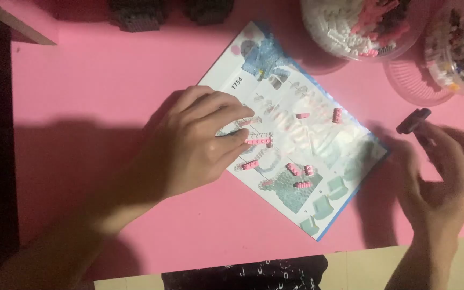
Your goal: Assembling a small figure using micro building blocks, following an instruction manual and using a small hammer to secure pieces.
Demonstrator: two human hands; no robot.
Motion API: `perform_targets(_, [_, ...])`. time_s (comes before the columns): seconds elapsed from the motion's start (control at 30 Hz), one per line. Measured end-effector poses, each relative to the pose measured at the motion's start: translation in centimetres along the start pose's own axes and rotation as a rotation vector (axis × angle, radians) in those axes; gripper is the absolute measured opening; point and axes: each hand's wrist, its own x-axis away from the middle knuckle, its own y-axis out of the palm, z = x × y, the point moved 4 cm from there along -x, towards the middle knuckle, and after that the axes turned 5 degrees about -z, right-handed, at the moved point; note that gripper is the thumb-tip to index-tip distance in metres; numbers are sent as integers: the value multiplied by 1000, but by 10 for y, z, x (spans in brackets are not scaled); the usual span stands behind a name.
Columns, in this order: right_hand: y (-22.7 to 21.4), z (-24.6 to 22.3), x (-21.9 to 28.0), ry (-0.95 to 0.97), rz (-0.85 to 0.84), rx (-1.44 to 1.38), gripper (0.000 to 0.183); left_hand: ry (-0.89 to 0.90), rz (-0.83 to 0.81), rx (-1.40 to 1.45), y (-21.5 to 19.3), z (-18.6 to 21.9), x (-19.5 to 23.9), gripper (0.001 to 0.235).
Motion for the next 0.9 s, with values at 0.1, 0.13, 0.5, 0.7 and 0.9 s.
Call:
perform_targets(0.1, [-4, 95, 63, -24, 130, 405, 50, 3, -35, -62, 6, -3, 4, 14])
perform_targets(0.13, [-8, 103, 75, -24, 135, 404, 50, 6, -35, -67, 7, -4, 4, 14])
perform_targets(0.5, [-49, 195, 150, 295, -139, 502, 20, 21, -12, -39, 11, -5, 5, 15])
perform_targets(0.7, [-38, 102, 134, 146, -140, 474, 17, 49, 31, -21, 11, -6, 5, 19])
perform_targets(0.9, [23, -13, 69, -83, -226, 133, 29, 34, 44, -5, 16, -7, 8, 17])
